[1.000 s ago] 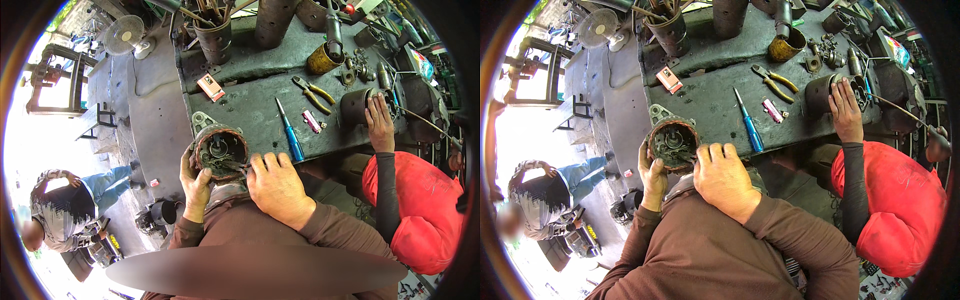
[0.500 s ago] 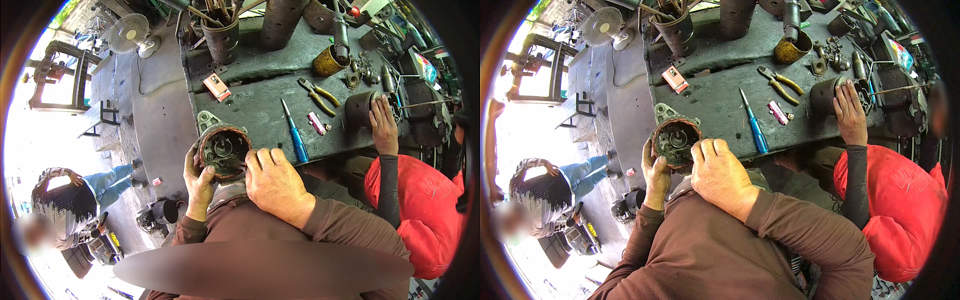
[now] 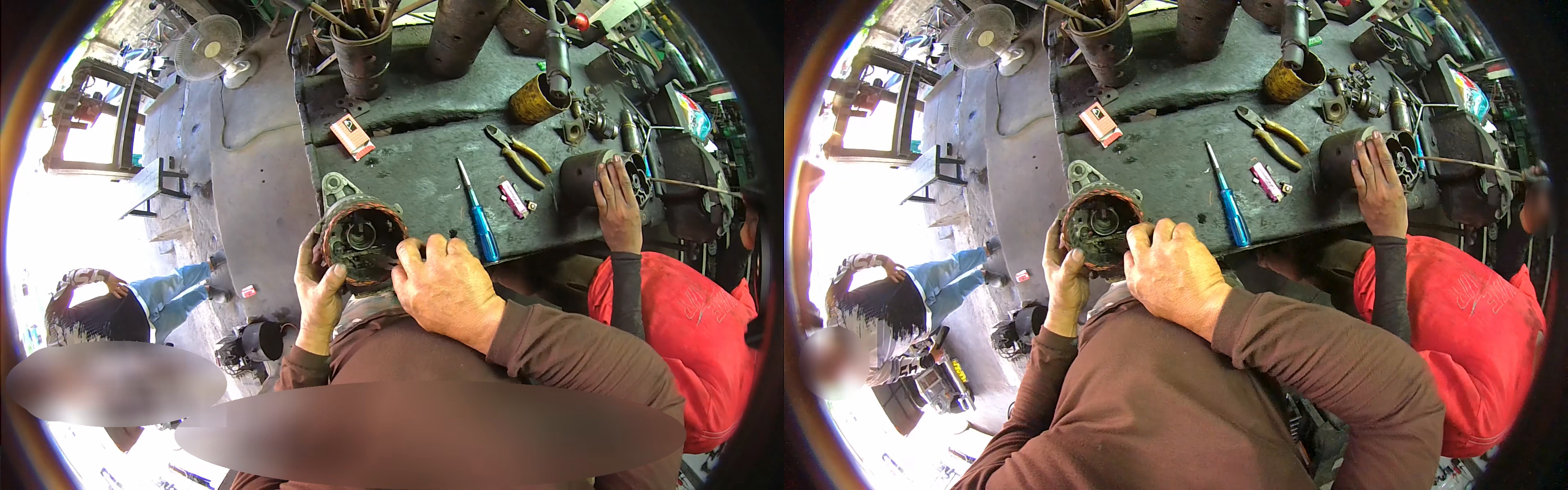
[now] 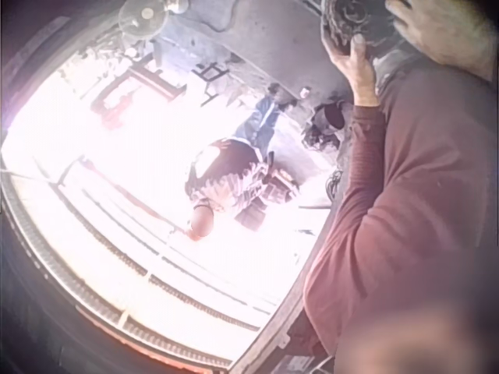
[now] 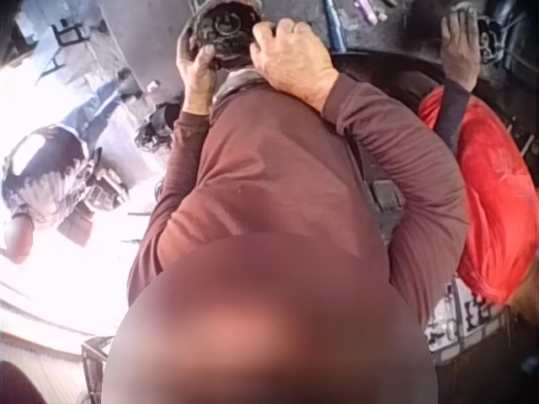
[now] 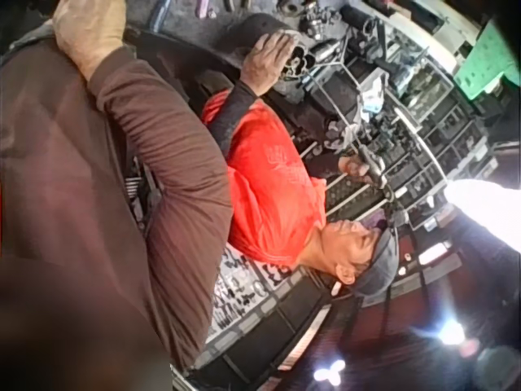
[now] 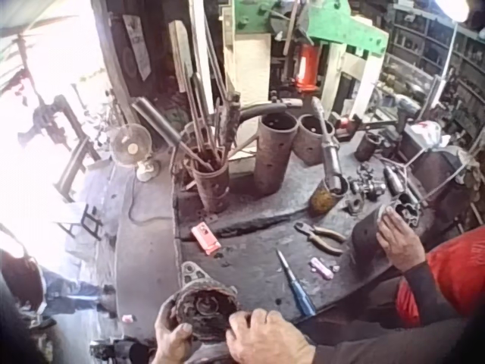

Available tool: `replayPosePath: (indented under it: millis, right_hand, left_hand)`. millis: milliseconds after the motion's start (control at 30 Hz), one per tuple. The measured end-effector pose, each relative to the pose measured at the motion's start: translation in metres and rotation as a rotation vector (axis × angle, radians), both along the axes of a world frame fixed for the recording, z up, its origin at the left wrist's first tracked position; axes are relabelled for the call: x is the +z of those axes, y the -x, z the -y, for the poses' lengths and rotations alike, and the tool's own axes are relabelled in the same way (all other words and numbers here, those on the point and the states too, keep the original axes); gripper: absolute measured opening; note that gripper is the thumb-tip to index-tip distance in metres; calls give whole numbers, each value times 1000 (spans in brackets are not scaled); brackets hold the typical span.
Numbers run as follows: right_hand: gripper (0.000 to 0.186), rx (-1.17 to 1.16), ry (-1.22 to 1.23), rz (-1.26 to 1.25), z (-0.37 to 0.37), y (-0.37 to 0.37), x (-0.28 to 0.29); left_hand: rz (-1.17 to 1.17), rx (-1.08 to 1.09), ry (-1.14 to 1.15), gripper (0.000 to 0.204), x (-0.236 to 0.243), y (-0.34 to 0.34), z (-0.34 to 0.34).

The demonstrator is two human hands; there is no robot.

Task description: The person uses a screwdriver to manipulate internal components of a cylindrical motor housing held in their hands. They repeatedly probe and adjust parts inside the housing while standing at a workbench in a workshop.

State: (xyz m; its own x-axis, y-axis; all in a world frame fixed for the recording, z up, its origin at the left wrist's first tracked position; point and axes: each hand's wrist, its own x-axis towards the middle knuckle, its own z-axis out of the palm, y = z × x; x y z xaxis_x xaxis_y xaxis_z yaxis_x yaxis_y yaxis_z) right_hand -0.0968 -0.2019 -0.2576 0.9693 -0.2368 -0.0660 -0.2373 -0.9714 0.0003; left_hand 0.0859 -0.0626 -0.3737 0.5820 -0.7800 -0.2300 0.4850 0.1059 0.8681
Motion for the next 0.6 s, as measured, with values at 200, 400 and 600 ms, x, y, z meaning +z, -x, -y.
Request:
replayPosePath:
  millis: [200, 400, 600]
  right_hand:
    - [30, 45, 9, -79, 3, -11, 5]
    - [25, 186, 108, -128, 5, -35, 24]
    - [21, 143, 29, -216, 22, -49, 31]
  left_hand:
    - [-47, 8, 0, 99, -1, -2, -1]
    - [-46, -6, 39, 96, -5, -2, -3]
    - [-22, -7, 45, 95, -6, -1, -3]
